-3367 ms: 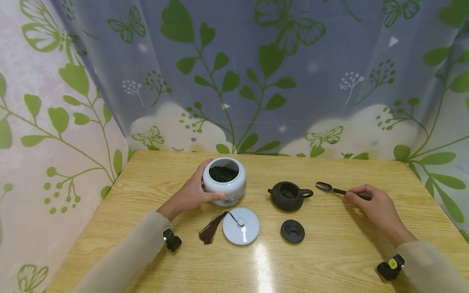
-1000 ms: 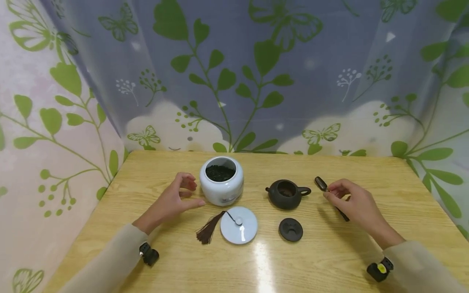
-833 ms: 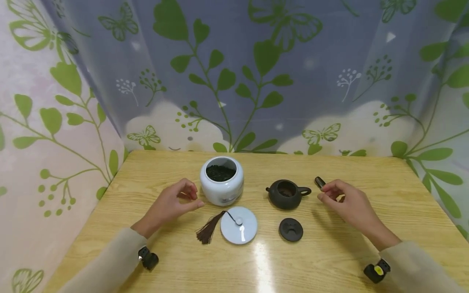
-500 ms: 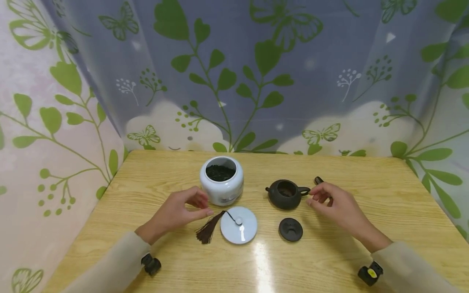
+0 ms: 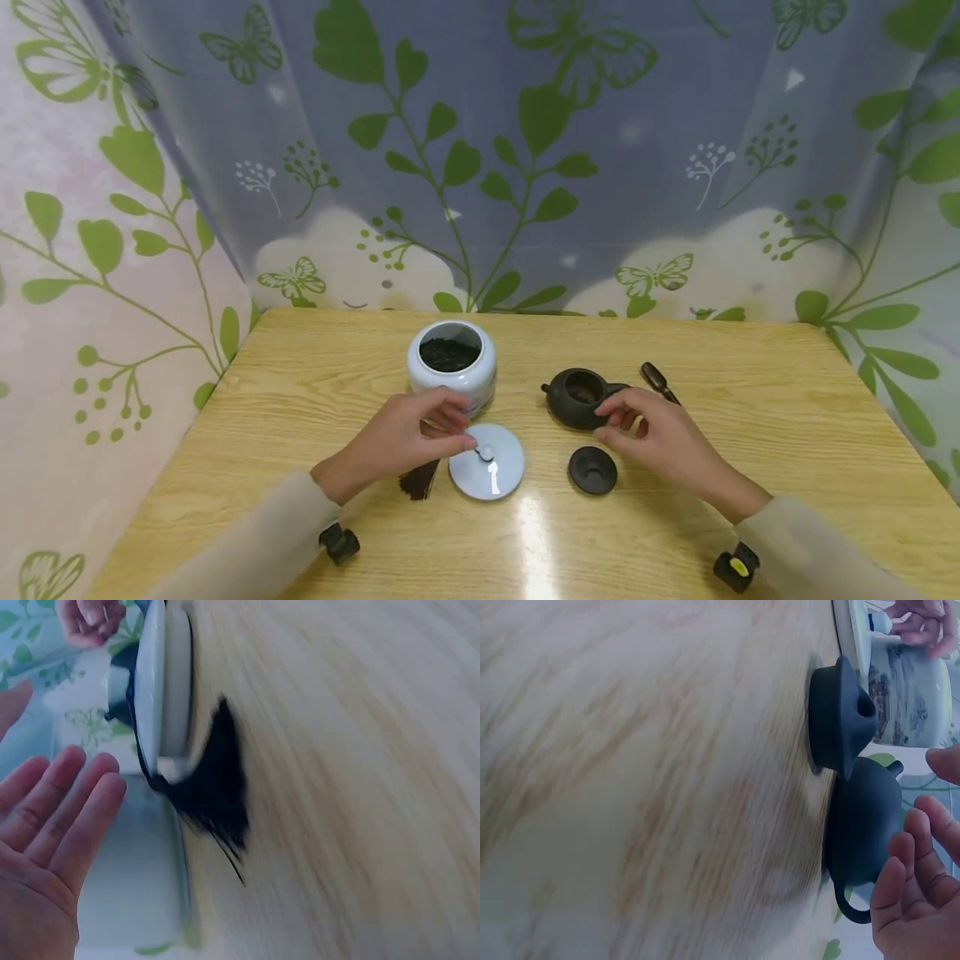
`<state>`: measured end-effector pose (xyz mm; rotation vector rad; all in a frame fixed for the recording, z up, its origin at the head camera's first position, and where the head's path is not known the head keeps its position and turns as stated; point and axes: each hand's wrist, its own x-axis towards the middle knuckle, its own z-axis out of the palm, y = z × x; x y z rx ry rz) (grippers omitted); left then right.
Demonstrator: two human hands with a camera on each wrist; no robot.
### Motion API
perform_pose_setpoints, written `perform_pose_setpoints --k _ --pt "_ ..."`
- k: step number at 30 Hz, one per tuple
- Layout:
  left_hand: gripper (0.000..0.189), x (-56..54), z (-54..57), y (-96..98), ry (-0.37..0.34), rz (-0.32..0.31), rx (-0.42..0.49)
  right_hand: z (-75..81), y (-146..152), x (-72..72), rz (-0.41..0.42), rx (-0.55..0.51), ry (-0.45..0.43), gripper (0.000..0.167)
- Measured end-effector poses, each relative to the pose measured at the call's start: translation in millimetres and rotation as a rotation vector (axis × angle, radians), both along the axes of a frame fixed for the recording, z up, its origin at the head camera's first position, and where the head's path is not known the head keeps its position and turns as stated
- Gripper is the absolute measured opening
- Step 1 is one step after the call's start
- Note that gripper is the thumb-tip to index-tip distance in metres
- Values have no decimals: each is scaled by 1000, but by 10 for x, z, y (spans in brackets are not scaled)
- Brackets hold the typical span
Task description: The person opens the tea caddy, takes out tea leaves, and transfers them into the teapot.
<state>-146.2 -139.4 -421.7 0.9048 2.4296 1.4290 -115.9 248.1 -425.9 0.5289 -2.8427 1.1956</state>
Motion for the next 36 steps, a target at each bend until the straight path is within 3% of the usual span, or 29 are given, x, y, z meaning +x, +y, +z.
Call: perform_pose_setpoints --k 8,16,18,24,31,36 --pt "49 51 43 262 -22 -1 -15 -48 -90 -11 74 -9 -41 23" --pt "51 28 82 535 -42 -51 -26 -103 -101 32 128 -6 -77 18" --pt "46 6 78 604 -25 -35 -48 -123 -106 41 138 -11 -76 16" --pt "37 -69 53 819 132 63 -180 -167 -115 56 163 -34 -112 17" --pt "35 -146 78 1072 108 127 -195 -186 -85 76 177 -22 -121 20" --pt "36 -191 85 1188 130 144 -244 -202 -54 85 173 -15 -132 22"
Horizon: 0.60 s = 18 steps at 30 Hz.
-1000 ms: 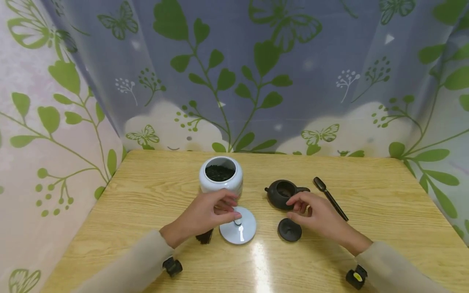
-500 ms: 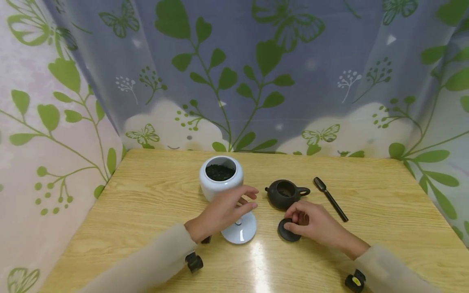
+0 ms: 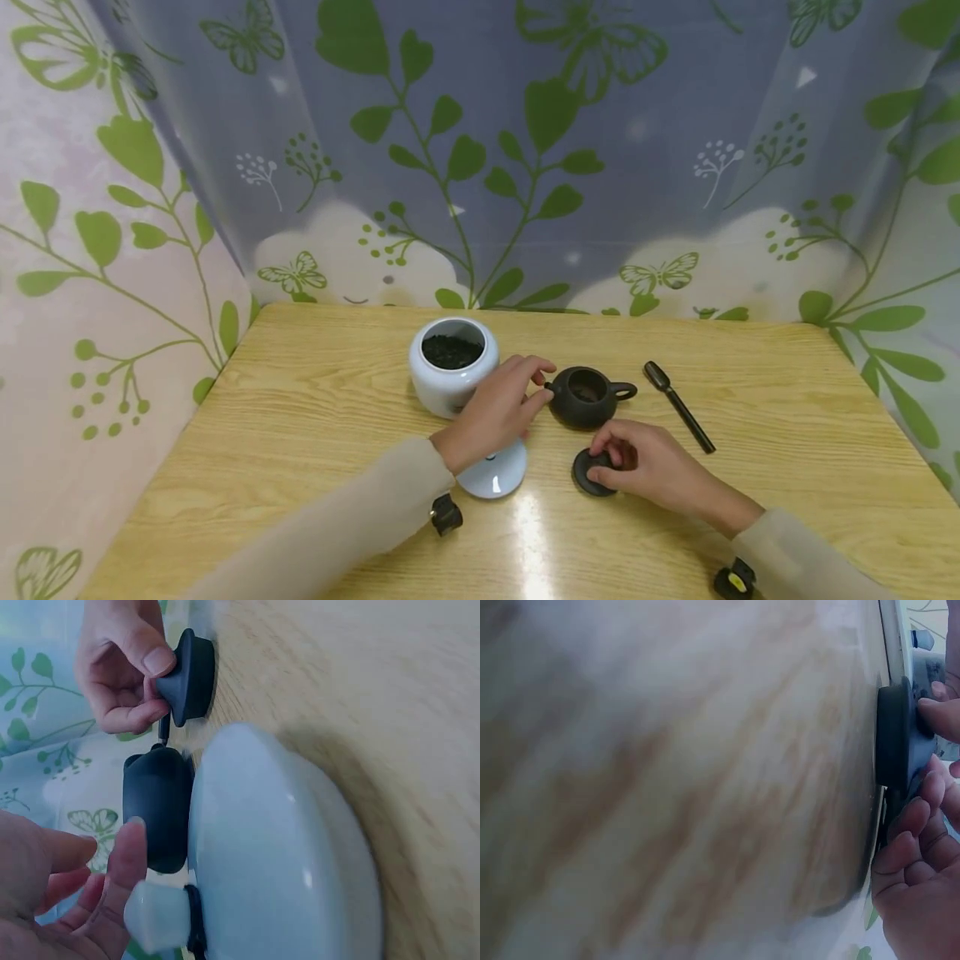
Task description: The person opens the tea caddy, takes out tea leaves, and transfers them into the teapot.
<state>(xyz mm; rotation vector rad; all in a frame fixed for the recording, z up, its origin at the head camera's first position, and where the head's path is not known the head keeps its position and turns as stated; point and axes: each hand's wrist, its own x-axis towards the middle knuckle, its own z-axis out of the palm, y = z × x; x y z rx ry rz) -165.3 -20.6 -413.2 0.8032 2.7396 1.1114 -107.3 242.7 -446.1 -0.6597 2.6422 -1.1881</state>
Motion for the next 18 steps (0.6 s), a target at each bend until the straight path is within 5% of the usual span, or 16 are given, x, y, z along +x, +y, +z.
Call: perform_pose_setpoints --k 8,18 --pt "31 -32 -33 131 -10 92 -56 -27 12 0 15 -25 -7 19" --pt "21 -76 -93 190 26 78 -111 -23 46 12 -7 -8 39 14"
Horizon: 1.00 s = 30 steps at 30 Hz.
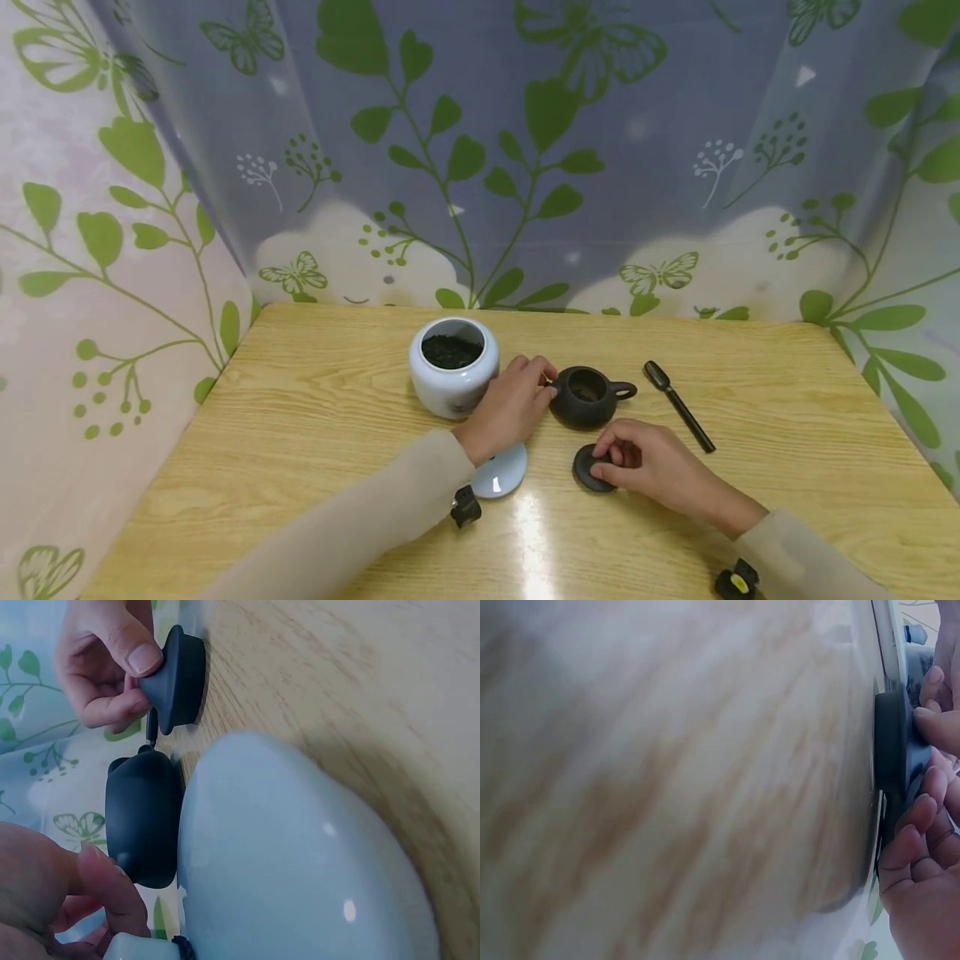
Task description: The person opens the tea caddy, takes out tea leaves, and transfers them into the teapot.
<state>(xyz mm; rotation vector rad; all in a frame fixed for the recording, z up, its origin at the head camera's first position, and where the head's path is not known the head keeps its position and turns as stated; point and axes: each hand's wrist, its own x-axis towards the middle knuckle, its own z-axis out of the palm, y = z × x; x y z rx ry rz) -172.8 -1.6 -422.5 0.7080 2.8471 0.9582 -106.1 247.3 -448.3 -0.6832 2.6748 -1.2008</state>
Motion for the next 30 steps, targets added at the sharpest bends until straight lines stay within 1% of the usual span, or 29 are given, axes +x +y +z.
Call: perform_pose_setpoints --k 7,11,16,19,21,25,28,30 --pt "16 -28 -6 29 5 7 -2 -2 41 -8 13 -18 -11 15" --pt "12 -35 -6 35 -4 12 -1 1 64 -4 23 -36 -24 14" --pt "14 -45 -17 38 -20 13 -8 5 72 -9 32 -46 -29 11" --pt "14 -50 -28 37 -24 9 -2 31 67 -22 21 -42 -23 11" --pt "14 -51 -33 36 -27 8 0 63 62 -40 11 -41 -10 10" --pt "15 -54 -40 40 -25 8 -7 175 76 -92 -22 -20 53 10" --pt "15 -60 -40 41 -18 4 -9 284 116 -140 -64 -6 75 8" --pt "15 -63 -38 37 -16 3 -10 354 150 -177 -98 -6 71 6"
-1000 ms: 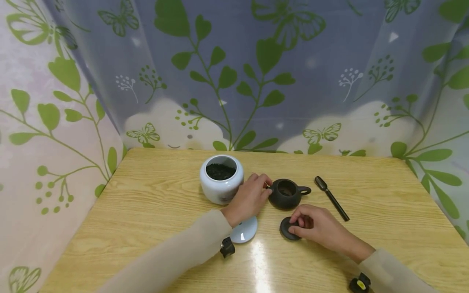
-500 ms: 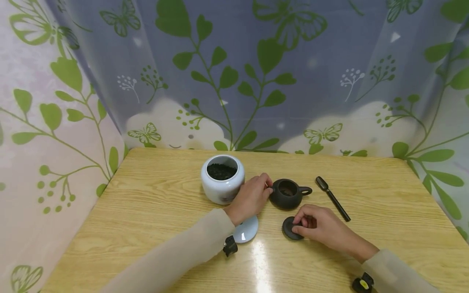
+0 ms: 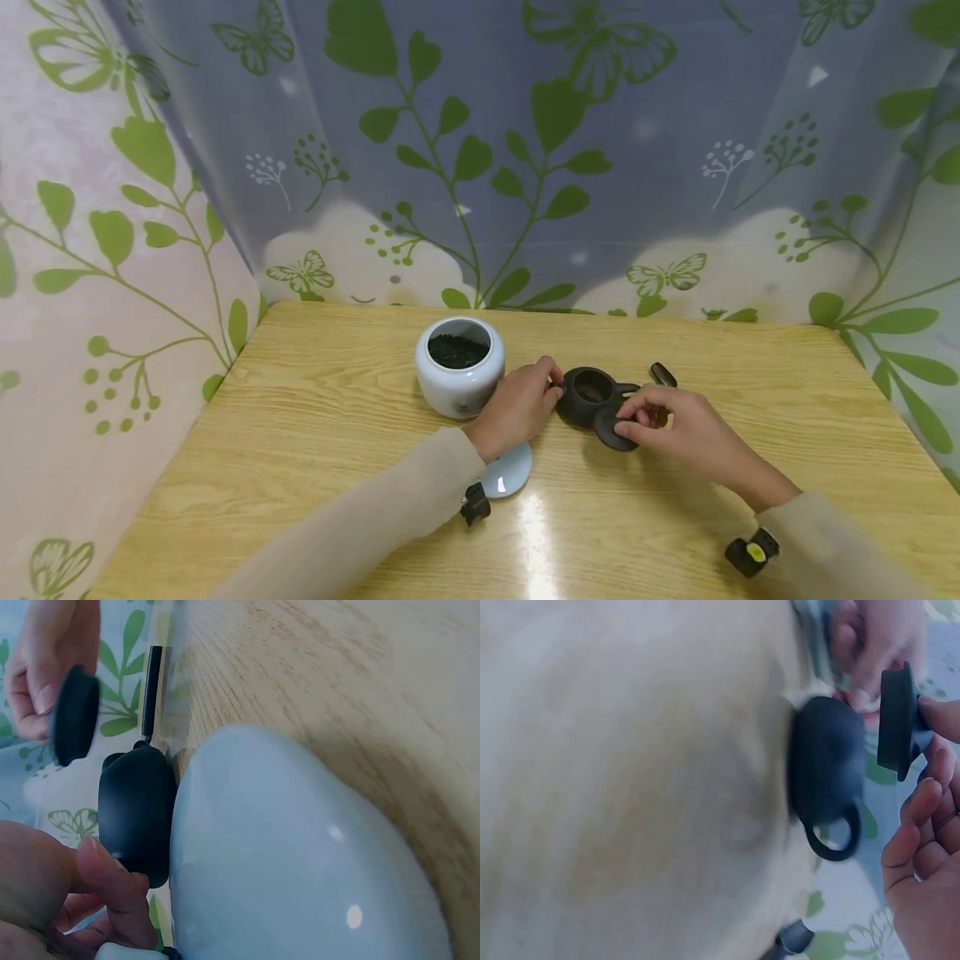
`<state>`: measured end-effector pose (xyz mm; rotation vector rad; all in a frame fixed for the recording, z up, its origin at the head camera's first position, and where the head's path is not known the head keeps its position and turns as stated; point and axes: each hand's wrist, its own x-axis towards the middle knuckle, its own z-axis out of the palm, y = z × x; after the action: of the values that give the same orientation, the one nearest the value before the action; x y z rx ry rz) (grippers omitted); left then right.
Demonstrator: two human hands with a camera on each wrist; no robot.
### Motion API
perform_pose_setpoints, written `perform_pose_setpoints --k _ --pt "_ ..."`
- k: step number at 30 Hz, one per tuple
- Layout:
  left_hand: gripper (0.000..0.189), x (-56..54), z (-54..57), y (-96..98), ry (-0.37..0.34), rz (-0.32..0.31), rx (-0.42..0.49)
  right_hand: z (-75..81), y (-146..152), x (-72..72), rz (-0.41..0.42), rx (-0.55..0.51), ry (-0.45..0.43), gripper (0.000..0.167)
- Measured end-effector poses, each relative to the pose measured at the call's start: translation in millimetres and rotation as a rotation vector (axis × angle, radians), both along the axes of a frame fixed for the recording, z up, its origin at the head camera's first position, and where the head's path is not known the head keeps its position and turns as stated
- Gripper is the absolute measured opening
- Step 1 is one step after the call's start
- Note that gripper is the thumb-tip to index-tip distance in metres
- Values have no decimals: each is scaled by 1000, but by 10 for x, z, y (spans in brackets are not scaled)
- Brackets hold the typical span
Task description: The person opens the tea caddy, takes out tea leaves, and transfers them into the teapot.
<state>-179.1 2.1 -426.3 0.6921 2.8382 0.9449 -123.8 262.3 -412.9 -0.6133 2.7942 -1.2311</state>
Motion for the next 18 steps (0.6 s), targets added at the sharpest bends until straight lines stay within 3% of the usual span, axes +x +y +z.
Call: perform_pose_setpoints --k 8,18 --pt "14 -5 4 19 -2 8 1 169 103 -138 -51 -8 0 8" --pt "15 -2 13 9 -13 10 6 169 91 -332 -112 37 -55 21"
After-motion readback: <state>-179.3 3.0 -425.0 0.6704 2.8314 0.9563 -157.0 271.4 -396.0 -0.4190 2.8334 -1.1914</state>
